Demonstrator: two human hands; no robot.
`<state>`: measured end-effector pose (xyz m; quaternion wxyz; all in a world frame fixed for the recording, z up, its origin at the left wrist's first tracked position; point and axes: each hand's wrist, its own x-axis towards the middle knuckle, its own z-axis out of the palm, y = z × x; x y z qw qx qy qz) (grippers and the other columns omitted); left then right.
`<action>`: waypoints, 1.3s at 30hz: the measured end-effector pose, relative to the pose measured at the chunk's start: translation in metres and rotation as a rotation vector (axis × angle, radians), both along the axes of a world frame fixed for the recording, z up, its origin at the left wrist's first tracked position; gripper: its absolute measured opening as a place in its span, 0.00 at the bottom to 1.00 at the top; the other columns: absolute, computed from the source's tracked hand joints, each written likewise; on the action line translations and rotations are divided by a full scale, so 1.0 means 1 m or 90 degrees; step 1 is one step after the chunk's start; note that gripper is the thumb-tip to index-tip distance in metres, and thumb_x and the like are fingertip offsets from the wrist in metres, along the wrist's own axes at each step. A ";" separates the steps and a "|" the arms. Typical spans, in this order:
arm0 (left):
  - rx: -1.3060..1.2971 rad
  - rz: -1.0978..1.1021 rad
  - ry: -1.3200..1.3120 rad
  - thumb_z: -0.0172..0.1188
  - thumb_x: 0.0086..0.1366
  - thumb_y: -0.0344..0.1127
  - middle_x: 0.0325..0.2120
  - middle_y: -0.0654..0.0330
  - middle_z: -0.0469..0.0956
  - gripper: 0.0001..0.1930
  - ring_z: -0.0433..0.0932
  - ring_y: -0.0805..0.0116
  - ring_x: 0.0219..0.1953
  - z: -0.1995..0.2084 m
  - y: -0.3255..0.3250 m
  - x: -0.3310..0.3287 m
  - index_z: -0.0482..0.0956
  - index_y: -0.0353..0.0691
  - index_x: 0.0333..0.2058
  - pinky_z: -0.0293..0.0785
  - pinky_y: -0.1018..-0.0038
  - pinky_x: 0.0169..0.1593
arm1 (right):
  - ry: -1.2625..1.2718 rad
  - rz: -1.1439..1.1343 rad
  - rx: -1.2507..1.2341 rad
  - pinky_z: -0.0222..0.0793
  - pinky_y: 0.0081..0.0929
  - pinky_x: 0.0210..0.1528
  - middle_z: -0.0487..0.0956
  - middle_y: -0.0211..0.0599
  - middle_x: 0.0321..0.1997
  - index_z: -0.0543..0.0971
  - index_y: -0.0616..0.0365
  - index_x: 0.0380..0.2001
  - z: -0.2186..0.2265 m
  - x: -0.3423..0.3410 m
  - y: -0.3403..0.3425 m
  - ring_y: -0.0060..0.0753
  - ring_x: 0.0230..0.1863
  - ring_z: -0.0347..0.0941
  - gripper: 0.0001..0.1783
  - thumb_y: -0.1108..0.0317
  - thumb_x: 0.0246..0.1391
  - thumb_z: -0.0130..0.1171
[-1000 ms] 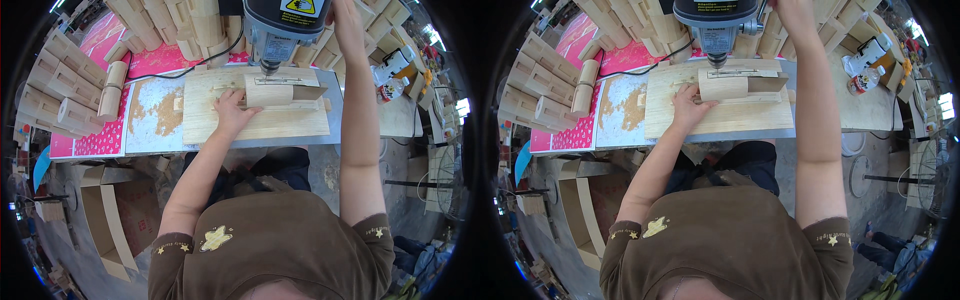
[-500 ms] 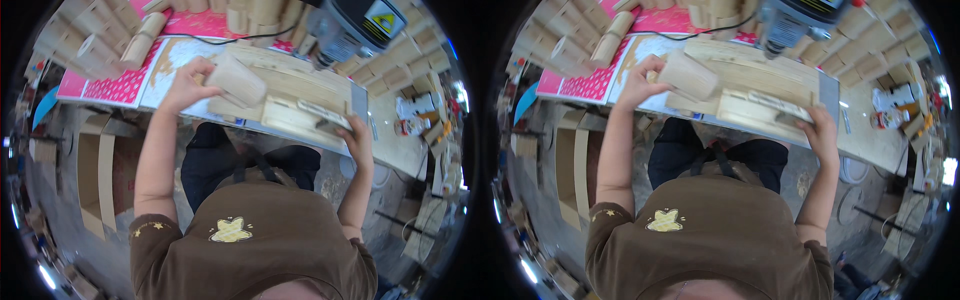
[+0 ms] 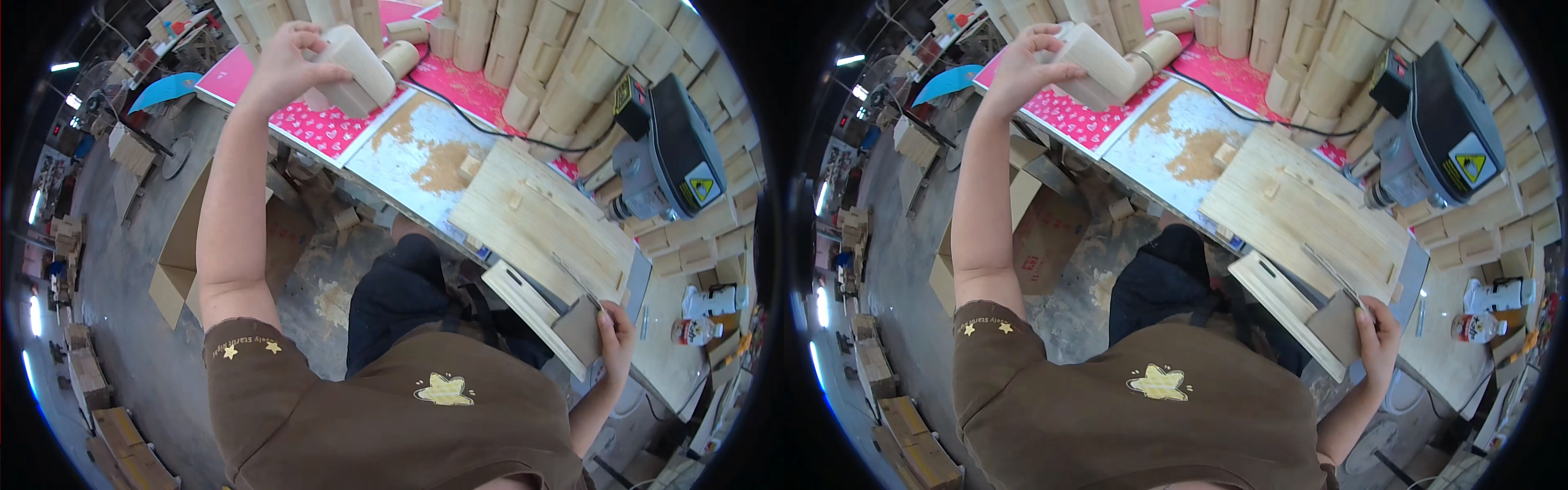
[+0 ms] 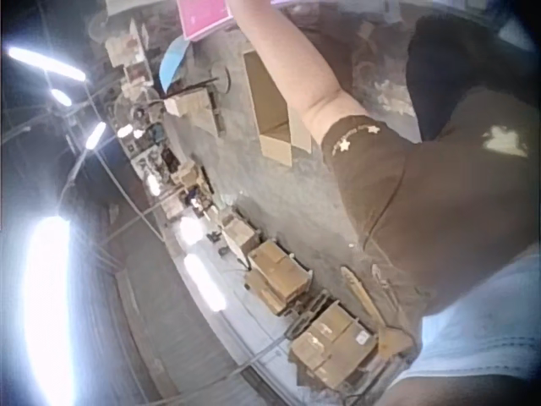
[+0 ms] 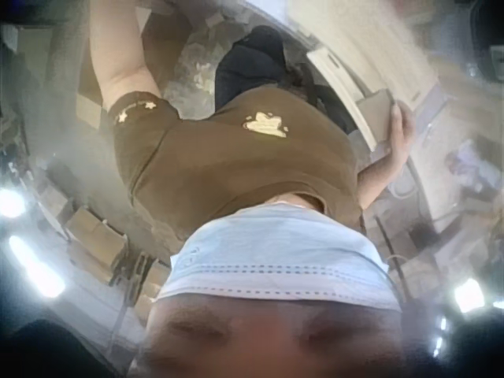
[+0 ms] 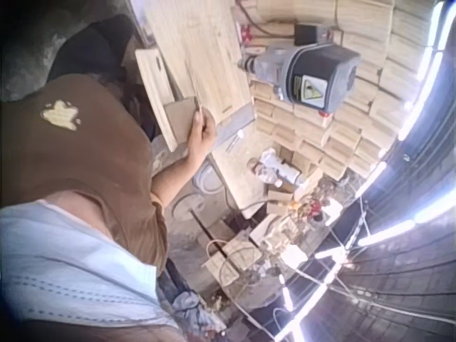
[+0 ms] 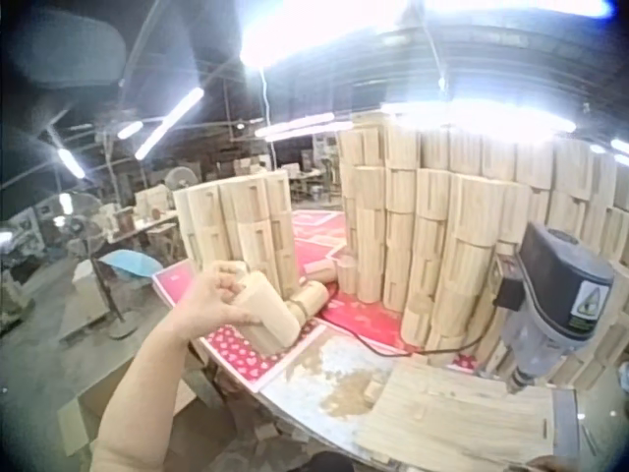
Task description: Drilling holes into cylindrical wooden blocks using a mini bench drill press.
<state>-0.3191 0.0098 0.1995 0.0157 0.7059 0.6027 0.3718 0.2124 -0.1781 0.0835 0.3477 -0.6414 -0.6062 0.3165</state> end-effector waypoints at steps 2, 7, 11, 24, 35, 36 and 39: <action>0.086 0.028 0.049 0.75 0.34 0.44 0.44 0.51 0.71 0.25 0.72 0.58 0.47 0.020 0.011 -0.029 0.78 0.32 0.28 0.70 0.68 0.49 | -0.025 0.018 0.036 0.63 0.19 0.41 0.78 0.34 0.32 0.77 0.64 0.37 0.005 -0.004 0.001 0.23 0.36 0.70 0.12 0.68 0.51 0.58; 0.147 0.252 0.235 0.74 0.34 0.43 0.36 0.51 0.76 0.24 0.77 0.60 0.37 0.060 0.055 -0.081 0.78 0.31 0.28 0.73 0.70 0.41 | -0.125 0.037 0.090 0.62 0.33 0.51 0.77 0.41 0.29 0.78 0.62 0.34 0.007 -0.006 0.004 0.39 0.36 0.72 0.11 0.70 0.45 0.59; 0.124 0.328 0.292 0.73 0.31 0.42 0.27 0.48 0.78 0.22 0.79 0.55 0.27 0.053 0.106 -0.097 0.80 0.31 0.24 0.76 0.67 0.35 | -0.186 0.038 0.099 0.56 0.45 0.59 0.78 0.39 0.30 0.78 0.61 0.33 0.023 -0.017 0.001 0.42 0.36 0.73 0.11 0.68 0.44 0.59; 0.275 0.312 0.117 0.72 0.41 0.43 0.44 0.48 0.68 0.31 0.67 0.49 0.50 -0.013 0.155 -0.128 0.75 0.36 0.45 0.63 0.63 0.55 | -0.256 0.017 0.126 0.53 0.46 0.61 0.77 0.38 0.30 0.77 0.62 0.32 0.058 -0.030 -0.025 0.39 0.37 0.73 0.14 0.62 0.46 0.59; 0.171 0.355 -0.122 0.62 0.56 0.41 0.50 0.41 0.63 0.31 0.61 0.44 0.53 -0.274 -0.070 -0.077 0.61 0.29 0.53 0.58 0.59 0.57 | -0.367 -0.007 0.228 0.49 0.46 0.64 0.78 0.39 0.37 0.76 0.60 0.39 0.008 0.007 0.005 0.40 0.41 0.74 0.13 0.70 0.48 0.56; 0.107 0.424 -0.116 0.62 0.56 0.42 0.50 0.40 0.63 0.31 0.61 0.43 0.53 -0.312 -0.113 -0.077 0.62 0.30 0.53 0.58 0.59 0.57 | -0.342 -0.003 0.238 0.48 0.46 0.64 0.78 0.39 0.38 0.76 0.60 0.40 0.001 0.010 0.013 0.41 0.42 0.74 0.13 0.71 0.48 0.56; -0.109 0.555 -0.153 0.62 0.56 0.45 0.49 0.39 0.63 0.31 0.62 0.42 0.53 -0.387 -0.217 -0.051 0.64 0.32 0.52 0.60 0.58 0.56 | -0.333 -0.009 0.214 0.47 0.47 0.65 0.79 0.38 0.39 0.76 0.59 0.41 -0.022 0.025 0.019 0.41 0.42 0.74 0.14 0.72 0.48 0.57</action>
